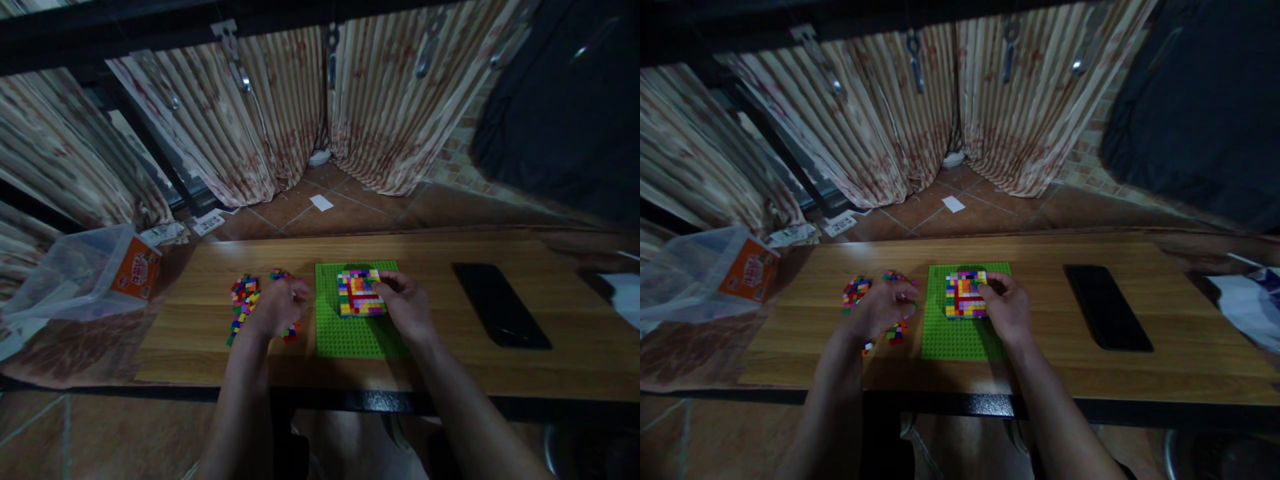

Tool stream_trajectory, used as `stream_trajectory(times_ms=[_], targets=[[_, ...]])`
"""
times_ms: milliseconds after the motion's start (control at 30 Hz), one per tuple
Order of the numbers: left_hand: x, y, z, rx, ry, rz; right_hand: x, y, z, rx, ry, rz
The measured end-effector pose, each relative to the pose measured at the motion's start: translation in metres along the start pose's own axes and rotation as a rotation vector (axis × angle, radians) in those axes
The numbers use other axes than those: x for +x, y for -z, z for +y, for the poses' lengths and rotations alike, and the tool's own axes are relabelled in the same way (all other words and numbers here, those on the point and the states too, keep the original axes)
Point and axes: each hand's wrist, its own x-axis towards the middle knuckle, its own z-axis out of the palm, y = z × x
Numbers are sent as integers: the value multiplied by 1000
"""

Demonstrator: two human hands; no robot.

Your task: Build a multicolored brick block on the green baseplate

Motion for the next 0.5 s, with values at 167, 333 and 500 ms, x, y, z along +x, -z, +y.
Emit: stream_trajectory(times_ms=[167, 333, 500], targets=[[-2, -11, 12, 175, 39, 8, 1, 0, 1, -5, 10, -18], [-2, -15, 16, 218, 33, 74, 2, 0, 3, 58, 21, -45], [2, -14, 17, 35, -23, 156, 3, 2, 0, 109, 71, 23]])
